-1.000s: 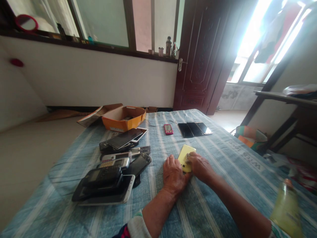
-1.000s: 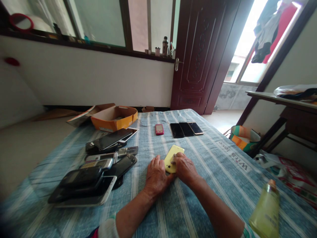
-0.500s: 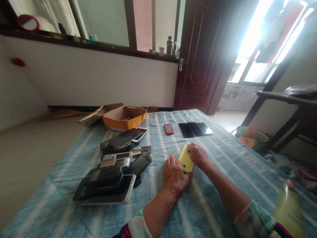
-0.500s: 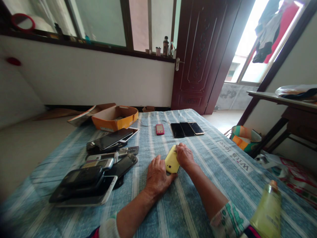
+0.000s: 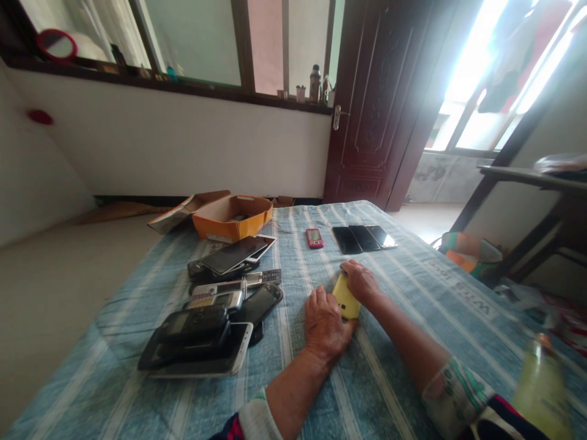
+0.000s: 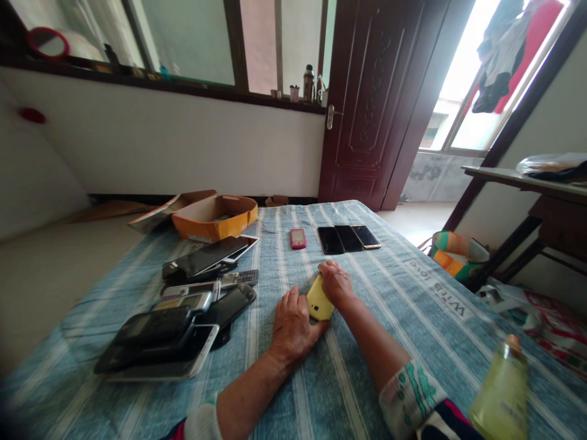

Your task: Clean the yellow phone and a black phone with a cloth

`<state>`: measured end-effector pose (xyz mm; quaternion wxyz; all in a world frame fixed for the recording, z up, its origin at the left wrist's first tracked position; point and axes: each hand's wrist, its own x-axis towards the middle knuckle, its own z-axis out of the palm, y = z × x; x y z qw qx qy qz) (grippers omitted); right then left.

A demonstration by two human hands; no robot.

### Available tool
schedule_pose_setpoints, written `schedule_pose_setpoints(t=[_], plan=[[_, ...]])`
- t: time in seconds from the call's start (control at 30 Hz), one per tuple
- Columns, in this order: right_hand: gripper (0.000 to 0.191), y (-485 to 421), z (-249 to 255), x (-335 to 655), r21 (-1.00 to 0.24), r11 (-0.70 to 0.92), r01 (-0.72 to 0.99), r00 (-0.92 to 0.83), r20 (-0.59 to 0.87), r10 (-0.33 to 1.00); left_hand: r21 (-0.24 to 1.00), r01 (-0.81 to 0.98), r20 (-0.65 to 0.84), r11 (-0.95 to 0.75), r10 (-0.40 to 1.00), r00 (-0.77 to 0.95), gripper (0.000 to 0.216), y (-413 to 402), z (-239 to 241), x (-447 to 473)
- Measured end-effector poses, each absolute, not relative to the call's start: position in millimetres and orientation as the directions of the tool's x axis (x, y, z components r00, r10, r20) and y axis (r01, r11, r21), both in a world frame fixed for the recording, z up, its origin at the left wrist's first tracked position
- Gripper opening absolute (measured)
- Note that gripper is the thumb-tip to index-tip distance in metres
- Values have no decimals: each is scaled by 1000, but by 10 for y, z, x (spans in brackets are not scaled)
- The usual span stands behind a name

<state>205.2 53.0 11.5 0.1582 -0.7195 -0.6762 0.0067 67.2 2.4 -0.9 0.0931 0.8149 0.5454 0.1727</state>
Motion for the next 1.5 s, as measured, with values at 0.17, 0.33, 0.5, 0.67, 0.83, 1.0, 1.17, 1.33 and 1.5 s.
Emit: schedule_pose_setpoints(t=[0.17, 0.33, 0.5, 0.67, 0.83, 1.0, 1.17, 1.33, 1.5], plan=[[27, 516, 77, 1931, -242, 134, 961, -88, 192, 978, 348, 850, 190, -395, 918, 348, 57, 22, -29, 670], [26, 508, 77, 1959, -245, 228, 942, -186, 185, 965, 371, 839, 202, -399, 916, 346, 55, 26, -36, 677], [32, 638, 112, 1983, -224, 89, 971, -48, 182, 982, 378, 842, 193, -385, 922, 335, 56, 32, -51, 684], [24, 518, 67, 1910, -235, 164, 958, -122, 180, 976, 372, 839, 200, -397, 917, 345, 54, 32, -60, 681], [22, 456, 33, 1959, -274, 244, 930, -192, 203, 960, 381, 837, 188, -393, 919, 346, 56, 25, -47, 681], [30, 663, 42, 2082, -289, 33, 957, 25, 194, 981, 385, 832, 214, -399, 916, 340, 55, 26, -44, 679], [31, 709, 36, 2146, -306, -52, 951, 118, 203, 972, 371, 840, 212, -395, 917, 338, 54, 34, -48, 676], [33, 544, 16, 2206, -310, -84, 947, 157, 218, 963, 378, 837, 213, -396, 917, 337, 51, 35, -52, 674], [31, 335, -99, 2321, -330, -91, 940, 184, 263, 947, 381, 832, 219, -404, 913, 344, 51, 27, -46, 675]])
